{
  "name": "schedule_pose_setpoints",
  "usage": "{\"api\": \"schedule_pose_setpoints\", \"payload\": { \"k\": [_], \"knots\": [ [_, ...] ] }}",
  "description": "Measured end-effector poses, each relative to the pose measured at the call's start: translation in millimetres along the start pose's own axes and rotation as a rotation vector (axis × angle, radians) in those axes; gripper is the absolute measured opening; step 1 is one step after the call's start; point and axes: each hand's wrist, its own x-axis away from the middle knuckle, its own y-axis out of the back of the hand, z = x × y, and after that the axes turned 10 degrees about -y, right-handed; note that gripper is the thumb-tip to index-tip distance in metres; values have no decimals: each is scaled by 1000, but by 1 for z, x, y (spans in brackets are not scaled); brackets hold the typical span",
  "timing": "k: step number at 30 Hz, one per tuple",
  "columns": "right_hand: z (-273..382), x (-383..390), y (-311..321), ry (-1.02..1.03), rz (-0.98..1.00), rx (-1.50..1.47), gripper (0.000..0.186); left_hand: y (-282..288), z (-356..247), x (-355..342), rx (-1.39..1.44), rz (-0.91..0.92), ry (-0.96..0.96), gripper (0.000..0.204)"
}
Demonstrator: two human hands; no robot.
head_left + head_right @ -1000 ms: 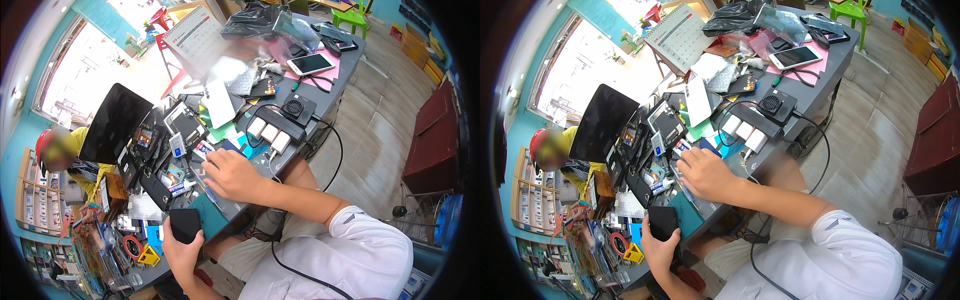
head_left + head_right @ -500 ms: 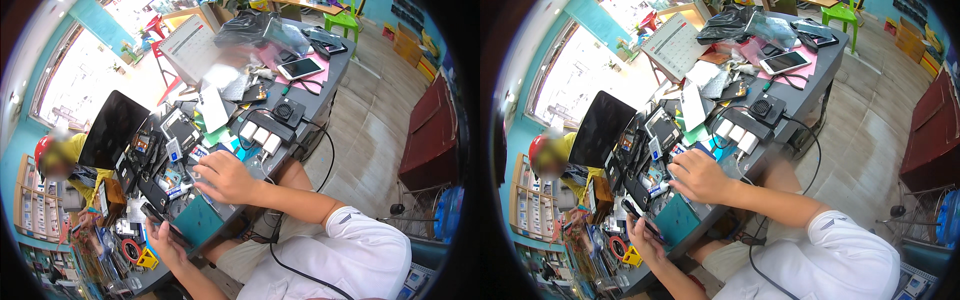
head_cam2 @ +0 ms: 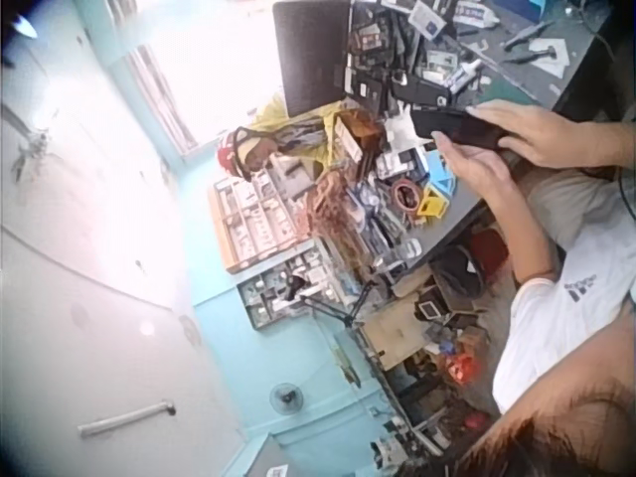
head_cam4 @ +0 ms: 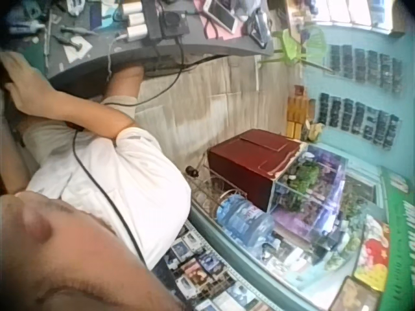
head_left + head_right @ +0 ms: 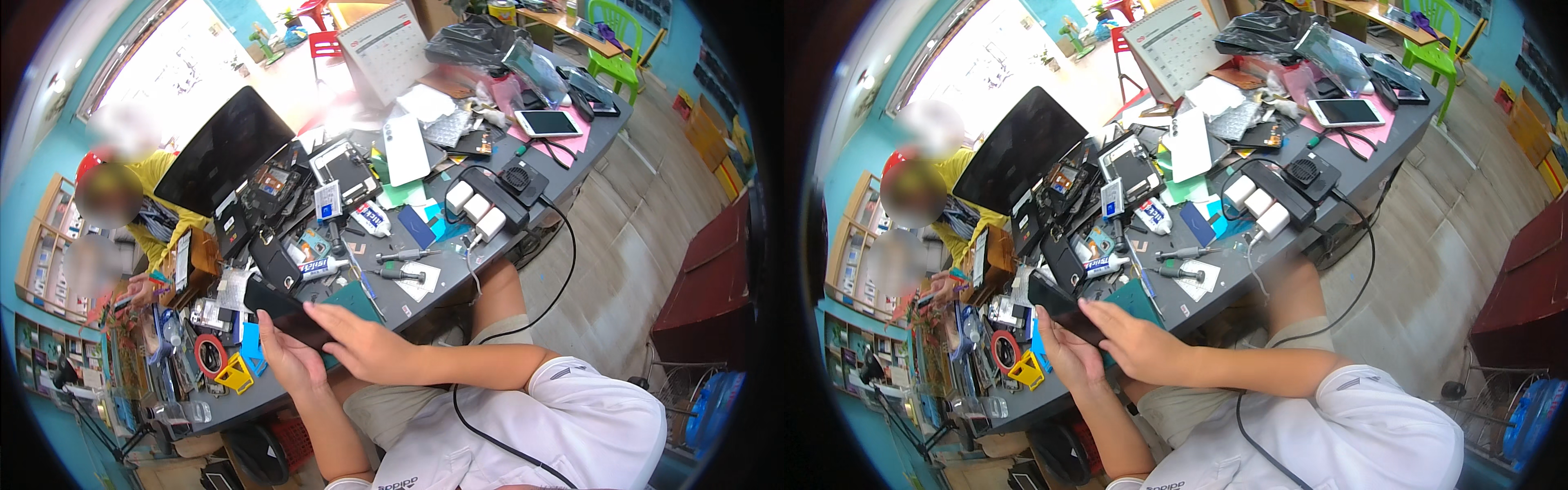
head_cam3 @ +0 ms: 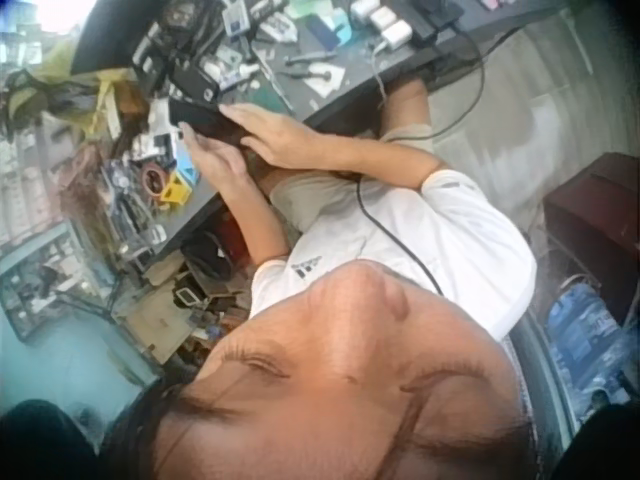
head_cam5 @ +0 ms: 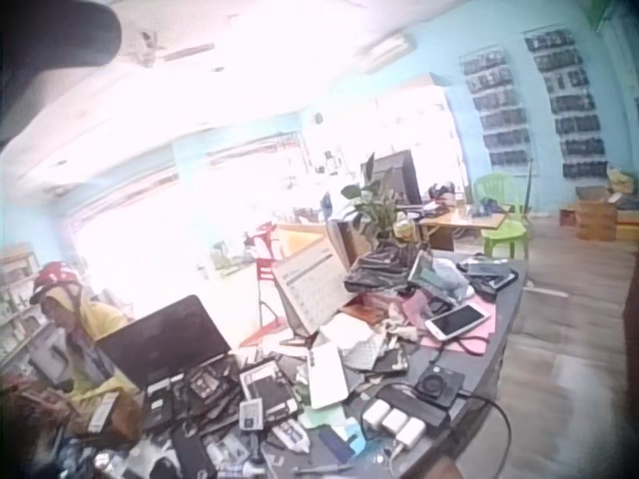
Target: The person disassembles a smartphone using a screwdriver, removes the back cover, and manipulates internal components. They then reassemble the device, securing the back cover and testing the screen functionality. The person also handles a second smartphone, removing its back cover and inspecting the interior.
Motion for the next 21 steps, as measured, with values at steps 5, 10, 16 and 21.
{"api": "schedule_pose_setpoints", "payload": {
  "k": [5, 10, 16, 21],
  "knots": [
    [3, -11, 27, -341, 179, -235, 81, 15, 3, 4, 214, 136, 97, 56],
    [-9, -17, 35, -400, 232, -348, 82, 1, 12, 1, 360, 251, 178, 70],
    [-11, -15, 21, -328, 212, -256, 89, 6, 16, -1, 361, 290, 153, 75],
    [-8, -16, 13, -80, 106, 101, 99, 9, 22, -1, 209, 213, 1, 81]
  ]
}}
